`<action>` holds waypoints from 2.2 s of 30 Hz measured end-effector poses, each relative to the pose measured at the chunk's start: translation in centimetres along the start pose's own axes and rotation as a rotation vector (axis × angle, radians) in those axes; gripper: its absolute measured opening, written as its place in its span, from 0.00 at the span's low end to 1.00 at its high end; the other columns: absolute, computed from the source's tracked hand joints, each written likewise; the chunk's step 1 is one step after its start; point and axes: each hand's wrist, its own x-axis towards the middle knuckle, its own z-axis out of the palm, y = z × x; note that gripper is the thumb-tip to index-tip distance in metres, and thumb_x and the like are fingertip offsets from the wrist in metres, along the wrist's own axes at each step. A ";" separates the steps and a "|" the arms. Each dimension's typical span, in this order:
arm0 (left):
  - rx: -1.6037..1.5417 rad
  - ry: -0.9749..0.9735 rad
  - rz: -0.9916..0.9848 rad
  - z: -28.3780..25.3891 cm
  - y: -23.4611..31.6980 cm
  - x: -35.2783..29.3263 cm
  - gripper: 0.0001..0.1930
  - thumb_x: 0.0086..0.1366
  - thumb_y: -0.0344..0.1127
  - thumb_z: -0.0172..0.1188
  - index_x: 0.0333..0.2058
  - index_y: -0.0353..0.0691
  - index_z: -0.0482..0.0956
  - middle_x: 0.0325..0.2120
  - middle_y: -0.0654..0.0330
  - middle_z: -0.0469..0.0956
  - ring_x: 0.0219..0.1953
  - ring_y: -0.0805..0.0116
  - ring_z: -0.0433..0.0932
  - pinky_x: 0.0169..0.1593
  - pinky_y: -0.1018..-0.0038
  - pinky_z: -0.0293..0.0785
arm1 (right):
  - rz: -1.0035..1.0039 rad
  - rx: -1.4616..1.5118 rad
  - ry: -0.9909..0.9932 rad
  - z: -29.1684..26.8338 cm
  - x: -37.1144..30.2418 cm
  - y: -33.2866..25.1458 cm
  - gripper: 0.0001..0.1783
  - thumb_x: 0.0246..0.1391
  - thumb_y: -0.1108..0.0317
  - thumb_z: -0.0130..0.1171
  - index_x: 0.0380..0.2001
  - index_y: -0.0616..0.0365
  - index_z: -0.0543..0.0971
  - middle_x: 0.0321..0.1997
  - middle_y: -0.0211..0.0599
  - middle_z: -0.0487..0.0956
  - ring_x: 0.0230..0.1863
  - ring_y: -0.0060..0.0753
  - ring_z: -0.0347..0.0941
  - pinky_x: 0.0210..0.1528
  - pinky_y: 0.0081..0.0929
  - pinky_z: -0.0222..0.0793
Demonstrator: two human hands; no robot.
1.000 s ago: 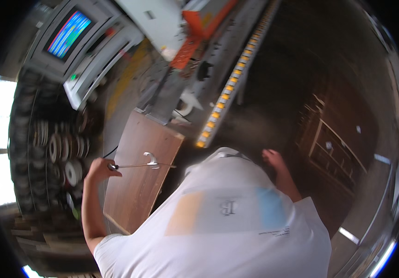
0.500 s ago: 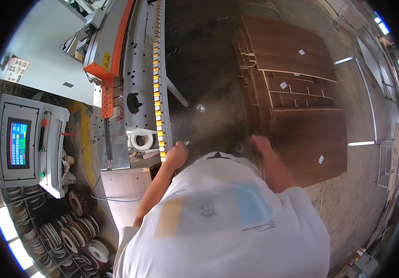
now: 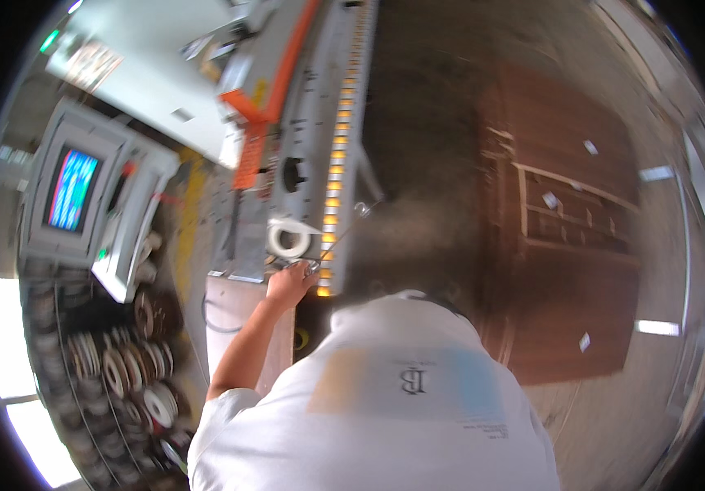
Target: The person picks up wood panels from a stack, places them into an edge-banding machine one by one, and uses a handheld blow-off tool to clean the panels and the machine bed.
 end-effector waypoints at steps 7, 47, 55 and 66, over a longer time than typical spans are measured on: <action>0.091 0.586 -0.241 -8.2 -17.9 -3.0 0.12 0.63 0.47 0.59 0.40 0.49 0.82 0.38 0.60 0.81 0.46 0.55 0.79 0.45 0.58 0.77 | -0.183 -0.310 -0.045 0.8 3.9 -6.1 0.23 0.61 0.49 0.56 0.41 0.58 0.84 0.38 0.44 0.84 0.40 0.41 0.81 0.42 0.36 0.74; -1.253 0.853 -0.097 0.4 10.3 26.3 0.10 0.69 0.28 0.54 0.48 0.35 0.78 0.40 0.58 0.81 0.36 0.70 0.80 0.42 0.73 0.76 | -0.108 -0.338 0.026 -19.2 18.6 -19.1 0.20 0.59 0.50 0.58 0.39 0.56 0.84 0.31 0.42 0.83 0.36 0.42 0.80 0.42 0.37 0.73; -1.011 -0.285 -0.020 14.0 24.2 32.7 0.14 0.70 0.40 0.55 0.48 0.40 0.80 0.36 0.52 0.83 0.32 0.62 0.83 0.40 0.68 0.78 | -0.327 -0.553 0.359 -25.1 30.1 -38.2 0.21 0.59 0.48 0.59 0.48 0.49 0.82 0.44 0.43 0.84 0.51 0.44 0.79 0.53 0.35 0.73; -0.434 -0.321 0.364 29.2 35.8 60.6 0.15 0.68 0.46 0.51 0.41 0.44 0.82 0.38 0.49 0.82 0.43 0.45 0.80 0.45 0.55 0.75 | -0.151 -1.042 0.518 -29.5 41.7 -48.8 0.52 0.54 0.31 0.54 0.68 0.61 0.62 0.77 0.47 0.54 0.75 0.47 0.53 0.72 0.40 0.55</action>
